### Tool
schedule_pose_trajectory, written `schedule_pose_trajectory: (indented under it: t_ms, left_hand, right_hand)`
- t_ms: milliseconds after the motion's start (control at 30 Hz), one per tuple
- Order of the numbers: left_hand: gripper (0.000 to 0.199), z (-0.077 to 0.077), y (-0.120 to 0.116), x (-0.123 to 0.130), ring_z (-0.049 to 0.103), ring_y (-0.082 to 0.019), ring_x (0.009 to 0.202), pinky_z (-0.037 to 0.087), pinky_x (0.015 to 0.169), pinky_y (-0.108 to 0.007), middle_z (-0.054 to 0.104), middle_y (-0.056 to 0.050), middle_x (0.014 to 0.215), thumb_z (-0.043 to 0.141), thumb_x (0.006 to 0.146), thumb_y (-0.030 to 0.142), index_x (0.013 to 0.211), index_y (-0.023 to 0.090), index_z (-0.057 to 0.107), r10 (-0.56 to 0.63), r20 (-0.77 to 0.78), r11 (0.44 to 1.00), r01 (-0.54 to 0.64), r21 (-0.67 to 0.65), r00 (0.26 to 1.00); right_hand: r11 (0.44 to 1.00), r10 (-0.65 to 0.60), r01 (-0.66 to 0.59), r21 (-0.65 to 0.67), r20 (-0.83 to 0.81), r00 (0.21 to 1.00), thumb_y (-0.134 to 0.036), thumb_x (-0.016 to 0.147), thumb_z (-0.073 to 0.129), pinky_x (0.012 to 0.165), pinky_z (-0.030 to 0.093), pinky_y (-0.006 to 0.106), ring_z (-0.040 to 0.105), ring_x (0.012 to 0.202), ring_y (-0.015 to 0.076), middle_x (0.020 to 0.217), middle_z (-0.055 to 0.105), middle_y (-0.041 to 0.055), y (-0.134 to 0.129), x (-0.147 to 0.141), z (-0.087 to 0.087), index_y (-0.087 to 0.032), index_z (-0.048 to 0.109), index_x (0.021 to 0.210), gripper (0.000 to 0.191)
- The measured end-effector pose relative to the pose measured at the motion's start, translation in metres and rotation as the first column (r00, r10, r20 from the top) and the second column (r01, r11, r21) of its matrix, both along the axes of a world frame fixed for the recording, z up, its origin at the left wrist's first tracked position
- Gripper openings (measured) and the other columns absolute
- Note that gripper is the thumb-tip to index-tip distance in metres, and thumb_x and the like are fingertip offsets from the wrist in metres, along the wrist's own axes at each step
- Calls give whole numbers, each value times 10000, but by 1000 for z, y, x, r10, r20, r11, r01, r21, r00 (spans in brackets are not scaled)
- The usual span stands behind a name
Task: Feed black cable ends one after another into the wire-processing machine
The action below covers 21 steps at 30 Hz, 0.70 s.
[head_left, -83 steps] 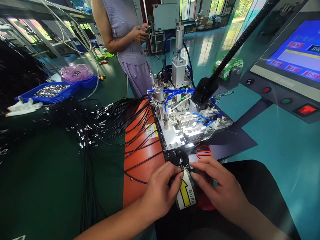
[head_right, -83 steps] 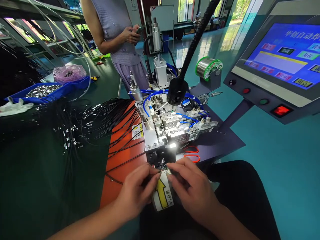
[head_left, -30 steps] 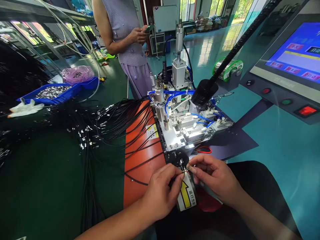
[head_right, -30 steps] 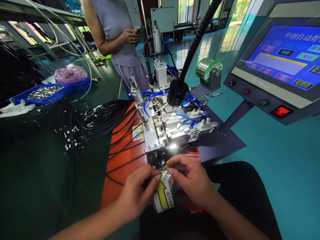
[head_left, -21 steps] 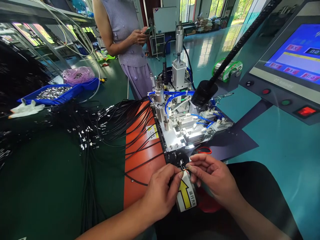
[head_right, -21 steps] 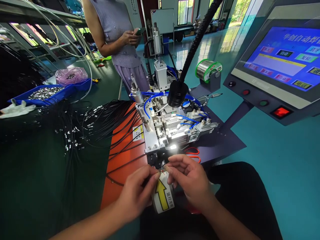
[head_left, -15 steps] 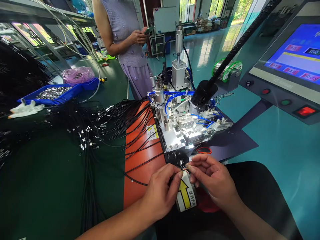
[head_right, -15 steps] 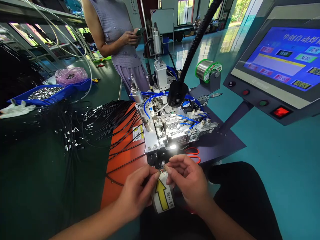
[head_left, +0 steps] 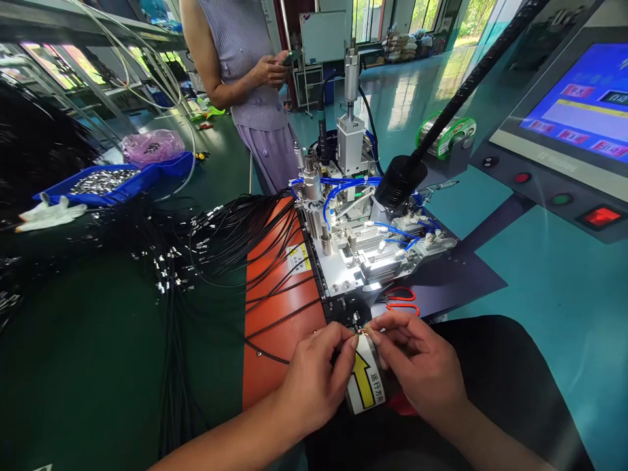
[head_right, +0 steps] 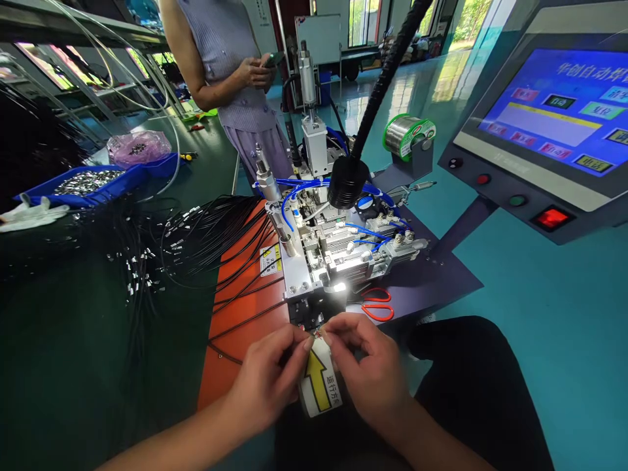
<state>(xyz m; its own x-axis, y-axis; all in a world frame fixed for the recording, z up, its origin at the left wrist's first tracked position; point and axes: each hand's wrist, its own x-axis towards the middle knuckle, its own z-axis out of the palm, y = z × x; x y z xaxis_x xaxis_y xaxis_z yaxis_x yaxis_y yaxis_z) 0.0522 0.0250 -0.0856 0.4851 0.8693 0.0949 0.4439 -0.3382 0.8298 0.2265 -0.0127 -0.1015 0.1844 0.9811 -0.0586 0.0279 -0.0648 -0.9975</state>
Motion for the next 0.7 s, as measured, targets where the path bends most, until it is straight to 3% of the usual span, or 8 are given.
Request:
schedule_pose_trajectory:
  t_ms: [133, 200, 333, 500, 700]
  left_hand:
    - [198, -2, 1, 0, 516, -117, 627, 384, 569, -224, 568, 2, 702, 469, 997, 250, 833, 188, 561, -11, 0, 1000, 11, 26, 1000]
    - [201, -2, 1, 0, 497, -115, 613, 375, 569, -227, 550, 8, 687, 469, 996, 246, 819, 188, 547, -11, 1, 999, 11, 34, 1000]
    - [207, 0, 1, 1, 468, -113, 602, 358, 565, -231, 522, 15, 674, 475, 989, 243, 794, 189, 520, -18, 3, 999, 18, 51, 1000]
    - [206, 0, 0, 0, 467, -115, 618, 354, 569, -232, 533, 12, 692, 467, 989, 236, 794, 190, 512, -33, 6, 999, 33, 39, 999]
    - [179, -4, 0, -1, 475, -115, 628, 363, 584, -231, 538, 11, 704, 474, 989, 239, 836, 185, 547, -39, -1, 999, 39, 37, 999]
  right_hand:
    - [995, 53, -60, -80, -94, 994, -379, 864, 726, 500, 492, 219, 585, 519, 113, 616, 631, -23, 9, 10, 6, -193, 644, 974, 230]
    - [990, 89, -99, -98, -98, 991, -416, 883, 701, 503, 471, 221, 582, 552, 118, 658, 643, -11, 14, 18, 9, -192, 630, 1027, 275]
    - [966, 234, -233, -116, -6, 972, -474, 955, 585, 548, 448, 242, 556, 606, 111, 848, 664, 26, 20, 31, 13, -198, 623, 1031, 288]
    - [908, 407, -389, -156, 111, 906, -494, 999, 492, 592, 409, 252, 490, 617, 108, 776, 574, -17, 24, 31, 16, -202, 612, 932, 322]
    - [885, 466, -451, -118, 269, 843, -461, 1032, 431, 603, 374, 251, 447, 665, 126, 722, 488, -38, 27, 28, 22, -214, 576, 901, 315]
